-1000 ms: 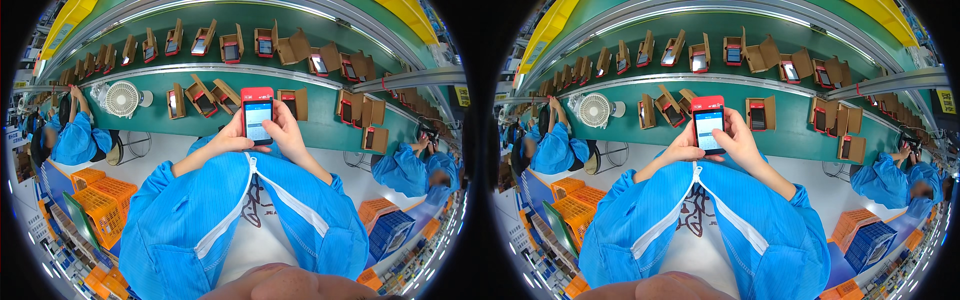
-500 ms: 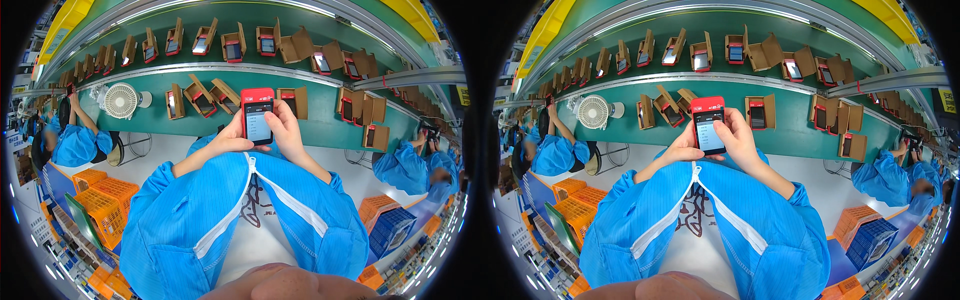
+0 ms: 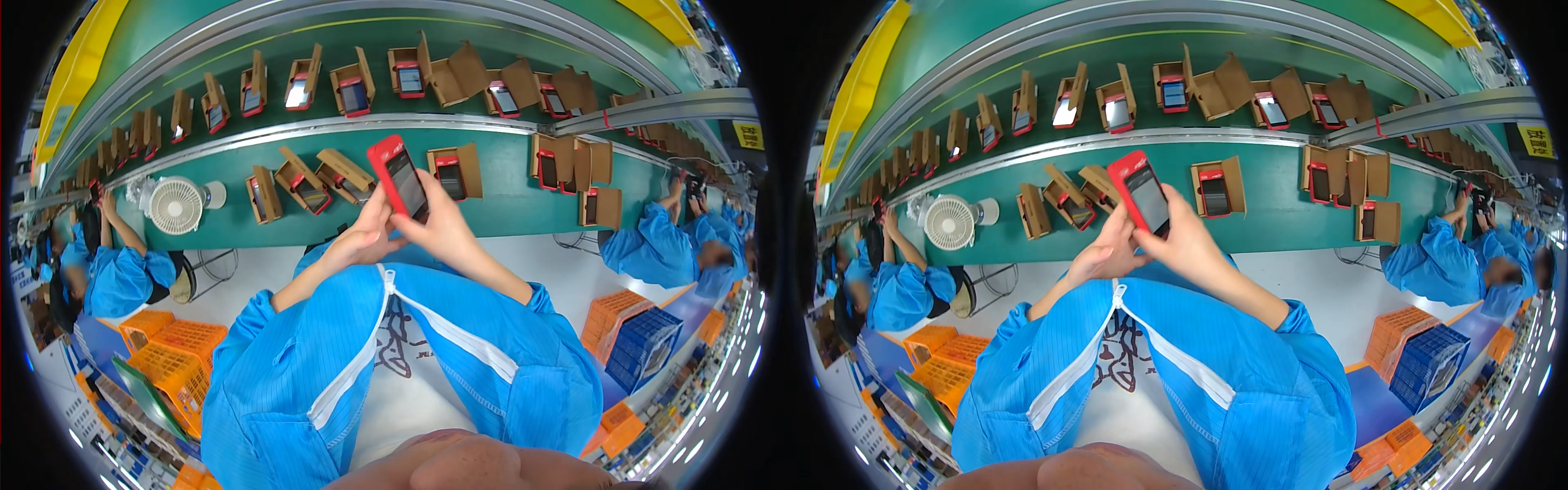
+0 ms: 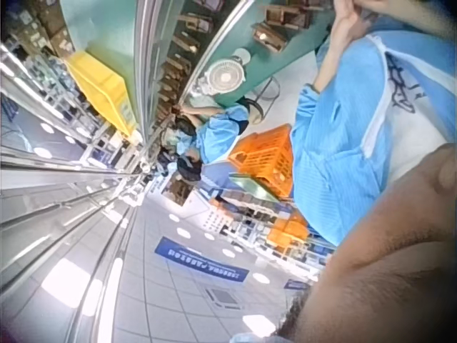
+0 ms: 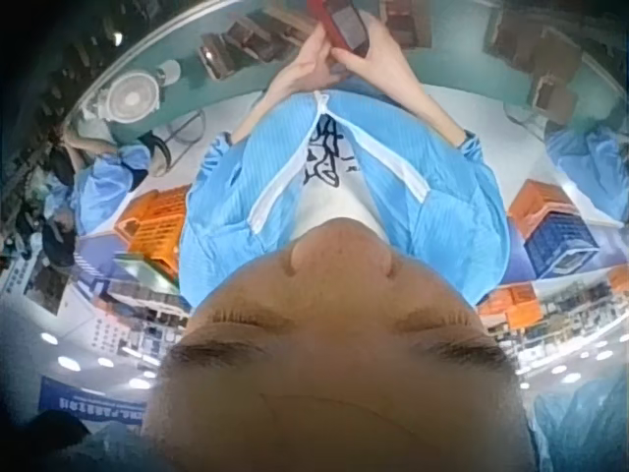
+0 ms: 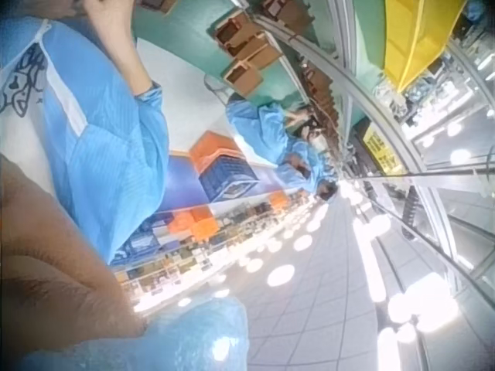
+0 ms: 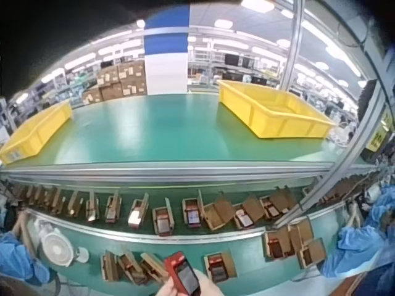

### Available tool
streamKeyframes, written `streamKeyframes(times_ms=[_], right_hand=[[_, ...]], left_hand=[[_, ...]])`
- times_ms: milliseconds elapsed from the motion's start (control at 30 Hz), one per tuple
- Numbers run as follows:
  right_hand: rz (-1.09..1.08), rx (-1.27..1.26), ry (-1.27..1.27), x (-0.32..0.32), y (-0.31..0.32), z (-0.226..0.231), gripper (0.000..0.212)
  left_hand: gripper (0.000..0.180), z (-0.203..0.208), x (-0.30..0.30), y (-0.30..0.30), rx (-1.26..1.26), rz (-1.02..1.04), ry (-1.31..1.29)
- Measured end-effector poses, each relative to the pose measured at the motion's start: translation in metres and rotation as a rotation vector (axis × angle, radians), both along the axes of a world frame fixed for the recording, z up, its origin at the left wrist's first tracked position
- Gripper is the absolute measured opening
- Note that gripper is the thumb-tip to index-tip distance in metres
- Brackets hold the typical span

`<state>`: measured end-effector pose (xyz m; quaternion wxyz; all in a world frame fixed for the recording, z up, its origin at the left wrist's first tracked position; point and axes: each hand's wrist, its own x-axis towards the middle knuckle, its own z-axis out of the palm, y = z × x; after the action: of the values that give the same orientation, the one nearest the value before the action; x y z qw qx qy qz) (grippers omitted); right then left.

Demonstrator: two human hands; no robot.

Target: Inspecting and scanning handheld electronic devices on a production line.

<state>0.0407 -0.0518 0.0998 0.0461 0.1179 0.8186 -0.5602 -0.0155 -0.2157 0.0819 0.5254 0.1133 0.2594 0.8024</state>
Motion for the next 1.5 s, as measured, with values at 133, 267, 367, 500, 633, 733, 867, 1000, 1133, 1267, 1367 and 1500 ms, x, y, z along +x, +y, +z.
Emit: streamKeyframes(times_ms=[133, 267, 367, 500, 633, 733, 867, 1000, 1133, 1267, 1367, 1500], right_hand=[[-0.306, -0.174, -0.083, -0.071, 0.097, -0.06, 0.062], [-0.519, 0.41, -0.321, -0.153, 0.229, -0.18, 0.074], [-0.466, 0.734, -0.236, -0.17, 0.256, -0.233, 0.068], [-0.327, 1.096, -0.505, -0.2, 0.165, -0.166, 0.073], [-0.168, 0.745, -0.541, -0.228, 0.129, -0.174, 0.088], [-0.318, 0.809, -0.416, -0.239, 0.126, -0.195, 0.073], [-0.427, 0.77, -0.301, -0.232, 0.14, -0.21, 0.059], [-0.471, 0.701, -0.363, -0.235, 0.105, -0.194, 0.08], [-0.51, 0.647, -0.412, -0.254, 0.1, -0.205, 0.081], [-0.602, 0.46, -0.362, -0.24, 0.129, -0.213, 0.065], [-0.564, -0.134, -0.377, -0.221, 0.118, -0.171, 0.055], [-0.315, -0.06, -0.278, -0.12, 0.052, -0.076, 0.064]], left_hand=[[0.094, -0.026, -0.008, -0.009, 0.016, -0.036, 0.012], [0.084, -0.03, -0.026, -0.011, -0.059, -0.076, -0.022], [0.077, -0.038, -0.043, -0.014, -0.067, -0.063, -0.007], [0.066, -0.041, -0.054, -0.032, -0.112, 0.054, -0.047], [0.054, -0.045, -0.067, -0.022, -0.112, 0.043, -0.121], [0.049, -0.044, -0.073, -0.016, -0.145, 0.013, -0.134], [0.048, -0.045, -0.077, -0.024, -0.181, 0.053, -0.125], [0.047, -0.049, -0.062, -0.019, -0.15, 0.08, -0.179], [0.046, -0.04, -0.052, -0.025, -0.22, 0.009, -0.133], [0.046, -0.042, -0.05, -0.035, -0.198, 0.066, -0.134], [0.046, -0.036, -0.046, -0.039, -0.153, 0.171, -0.169], [0.06, -0.05, -0.036, -0.028, -0.132, 0.289, -0.145]])
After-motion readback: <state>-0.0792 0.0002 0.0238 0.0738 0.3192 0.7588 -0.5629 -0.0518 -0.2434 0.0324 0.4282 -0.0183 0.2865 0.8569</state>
